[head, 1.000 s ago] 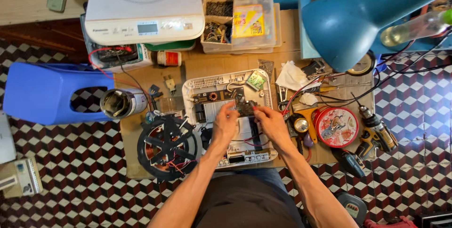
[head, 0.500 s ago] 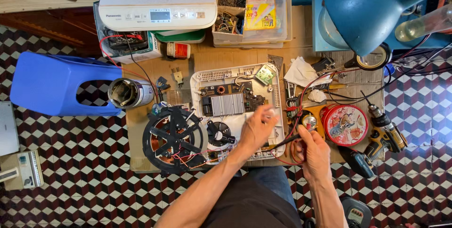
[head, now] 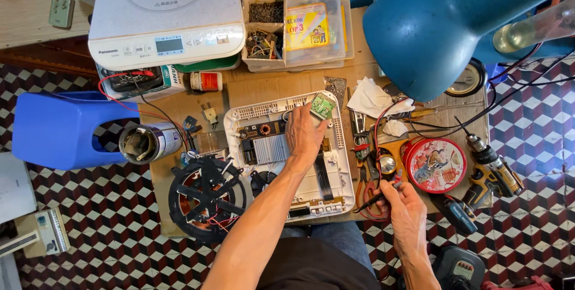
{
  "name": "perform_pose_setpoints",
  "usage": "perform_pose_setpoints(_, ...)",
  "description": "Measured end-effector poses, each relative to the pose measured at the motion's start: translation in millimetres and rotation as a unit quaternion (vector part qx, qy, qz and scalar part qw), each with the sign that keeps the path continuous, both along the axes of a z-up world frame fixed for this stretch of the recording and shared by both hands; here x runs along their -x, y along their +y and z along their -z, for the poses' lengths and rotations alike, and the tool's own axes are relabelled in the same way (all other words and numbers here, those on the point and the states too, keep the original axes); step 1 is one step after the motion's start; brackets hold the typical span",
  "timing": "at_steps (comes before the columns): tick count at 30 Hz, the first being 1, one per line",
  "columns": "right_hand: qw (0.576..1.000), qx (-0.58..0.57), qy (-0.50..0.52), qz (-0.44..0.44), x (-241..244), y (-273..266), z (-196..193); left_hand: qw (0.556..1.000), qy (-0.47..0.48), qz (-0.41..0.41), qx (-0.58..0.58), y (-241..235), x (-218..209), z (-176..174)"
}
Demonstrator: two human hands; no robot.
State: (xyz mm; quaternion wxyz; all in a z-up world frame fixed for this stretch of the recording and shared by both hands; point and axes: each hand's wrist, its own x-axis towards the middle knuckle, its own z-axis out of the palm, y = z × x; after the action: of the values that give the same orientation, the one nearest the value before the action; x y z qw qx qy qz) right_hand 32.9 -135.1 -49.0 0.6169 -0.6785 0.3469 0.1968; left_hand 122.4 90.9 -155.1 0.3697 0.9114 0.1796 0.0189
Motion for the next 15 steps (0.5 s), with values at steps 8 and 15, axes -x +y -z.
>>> perform_pose_setpoints(8, 0.955, 0.195, 0.008, -0.222, -43, 23, 25, 0.999, 0.025, -0.039, -0.009, -12, -20, -12)
perform_pose_setpoints(15, 0.938, 0.198, -0.016, -0.285, -69, 55, 62, 0.996, 0.066, -0.054, 0.012, -14, -32, -16)
